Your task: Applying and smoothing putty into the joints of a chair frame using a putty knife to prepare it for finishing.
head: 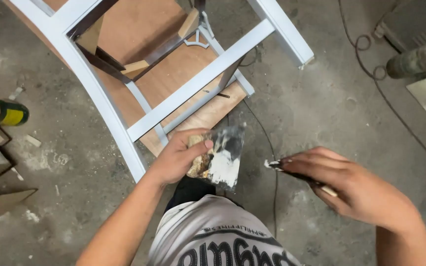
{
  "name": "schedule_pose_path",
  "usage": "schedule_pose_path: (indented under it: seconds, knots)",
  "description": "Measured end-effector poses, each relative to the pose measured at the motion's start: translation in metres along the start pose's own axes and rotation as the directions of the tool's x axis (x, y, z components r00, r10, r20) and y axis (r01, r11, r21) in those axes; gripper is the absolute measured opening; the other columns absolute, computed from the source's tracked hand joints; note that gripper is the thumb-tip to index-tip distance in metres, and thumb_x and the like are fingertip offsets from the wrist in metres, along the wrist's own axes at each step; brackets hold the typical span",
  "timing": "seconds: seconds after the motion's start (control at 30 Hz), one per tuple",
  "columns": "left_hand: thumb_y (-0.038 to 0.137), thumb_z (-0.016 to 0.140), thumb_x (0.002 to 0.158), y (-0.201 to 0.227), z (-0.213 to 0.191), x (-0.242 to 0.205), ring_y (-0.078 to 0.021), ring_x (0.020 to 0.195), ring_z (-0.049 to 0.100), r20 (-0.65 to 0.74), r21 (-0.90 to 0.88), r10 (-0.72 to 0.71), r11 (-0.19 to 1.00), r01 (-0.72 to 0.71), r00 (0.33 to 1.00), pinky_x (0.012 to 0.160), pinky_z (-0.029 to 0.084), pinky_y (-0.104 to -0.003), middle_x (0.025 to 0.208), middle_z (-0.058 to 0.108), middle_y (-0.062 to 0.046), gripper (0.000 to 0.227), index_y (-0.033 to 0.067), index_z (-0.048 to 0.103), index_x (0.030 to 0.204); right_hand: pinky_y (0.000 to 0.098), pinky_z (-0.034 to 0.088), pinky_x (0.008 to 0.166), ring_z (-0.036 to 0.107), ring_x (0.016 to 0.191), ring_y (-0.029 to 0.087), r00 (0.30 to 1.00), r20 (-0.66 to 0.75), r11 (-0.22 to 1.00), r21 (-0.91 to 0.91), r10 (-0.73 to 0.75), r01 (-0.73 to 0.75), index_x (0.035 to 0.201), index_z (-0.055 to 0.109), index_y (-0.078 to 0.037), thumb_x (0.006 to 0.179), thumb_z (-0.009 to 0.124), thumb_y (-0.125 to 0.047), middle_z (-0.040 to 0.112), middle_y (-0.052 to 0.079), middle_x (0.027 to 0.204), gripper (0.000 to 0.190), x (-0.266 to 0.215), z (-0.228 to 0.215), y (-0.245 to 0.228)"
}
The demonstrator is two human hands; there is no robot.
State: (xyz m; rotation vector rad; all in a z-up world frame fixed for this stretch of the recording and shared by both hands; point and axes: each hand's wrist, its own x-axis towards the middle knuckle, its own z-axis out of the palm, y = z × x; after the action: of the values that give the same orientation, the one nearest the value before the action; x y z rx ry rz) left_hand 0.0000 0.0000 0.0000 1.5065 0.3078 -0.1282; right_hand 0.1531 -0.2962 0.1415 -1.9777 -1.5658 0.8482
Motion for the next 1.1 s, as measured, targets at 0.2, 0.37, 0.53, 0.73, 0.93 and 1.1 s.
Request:
schedule_pose_path:
  seconds: [0.2, 0.37, 0.53, 0.73, 0.93, 1.1]
  knots:
    - [-0.002, 0.069, 0.087, -0.038, 0.025, 0.0, -0.0086, 0.063, 0.05, -0.078, -0.123, -0.018, 0.992, 0.009, 0.997, 0.058, 0.042, -0.026, 0.081, 0.056, 0.002, 0.026, 0.0141, 0.062, 0.105, 0.0285, 0.044, 0.066, 0.06, 0.08, 0.014, 0.804, -0.45, 0.877, 0.449, 0.389, -0.173, 0.073, 0.04, -0.015, 0.082, 0.073, -0.001, 0.059, 0.004, 0.079, 0.038, -0.037, 0.027, 0.075]
    - [0.025, 0.073, 0.093, -0.017, 0.021, 0.017, -0.0113, 0.061, 0.044, -0.298, 0.079, -0.01, 0.996, 0.036, 0.954, 0.061, 0.033, -0.028, 0.07, 0.051, 0.001, 0.051, 0.0191, 0.054, 0.139, 0.0235, 0.043, 0.054, 0.052, 0.064, 0.008, 0.593, -0.554, 0.733, 0.674, 0.584, -0.092, 0.079, 0.044, -0.015, 0.081, 0.076, -0.004, 0.056, -0.001, 0.075, 0.034, -0.027, 0.038, 0.129]
    - [0.034, 0.073, 0.092, 0.019, 0.011, 0.059, -0.0173, 0.051, 0.052, -0.272, 0.247, -0.131, 0.948, 0.2, 0.953, 0.055, 0.038, -0.032, 0.072, 0.066, -0.004, 0.104, 0.0296, 0.001, 0.167, 0.0312, 0.056, 0.075, 0.064, 0.086, 0.016, 0.552, -0.539, 0.633, 0.773, 0.636, 0.026, 0.097, 0.057, -0.01, 0.074, 0.079, 0.003, 0.065, 0.004, 0.097, 0.035, -0.015, 0.03, 0.157]
    - [0.05, 0.061, 0.101, 0.014, 0.037, 0.119, -0.0277, 0.052, 0.057, -0.174, 0.584, -0.24, 0.756, 0.297, 0.955, 0.041, 0.042, -0.038, 0.07, 0.065, -0.008, 0.109, 0.0197, -0.023, 0.163, 0.0215, 0.039, 0.066, 0.05, 0.072, 0.006, 0.594, -0.517, 0.779, 0.513, 0.616, -0.362, 0.069, 0.045, -0.017, 0.078, 0.081, -0.006, 0.056, -0.005, 0.077, 0.038, 0.012, 0.013, 0.137]
    - [0.044, 0.064, 0.1, 0.037, 0.067, 0.175, -0.0307, 0.054, 0.062, -0.167, 0.658, -0.077, 0.734, 0.169, 0.983, 0.043, 0.048, -0.044, 0.072, 0.069, -0.011, 0.104, 0.0175, -0.012, 0.166, 0.0244, 0.046, 0.083, 0.057, 0.092, 0.011, 0.62, -0.572, 0.843, 0.386, 0.537, -0.373, 0.113, 0.062, -0.007, 0.077, 0.076, 0.001, 0.066, 0.002, 0.112, 0.039, 0.028, -0.013, 0.14]
    - [0.039, 0.067, 0.096, 0.052, 0.079, 0.195, -0.0403, 0.063, 0.066, -0.159, 0.625, -0.119, 0.756, 0.193, 0.98, 0.056, 0.051, -0.051, 0.082, 0.07, -0.017, 0.109, 0.0211, -0.015, 0.165, 0.0293, 0.048, 0.099, 0.063, 0.11, 0.017, 0.655, -0.583, 0.876, 0.29, 0.481, -0.385, 0.132, 0.064, -0.005, 0.082, 0.068, 0.003, 0.067, 0.007, 0.124, 0.051, 0.052, -0.035, 0.132]
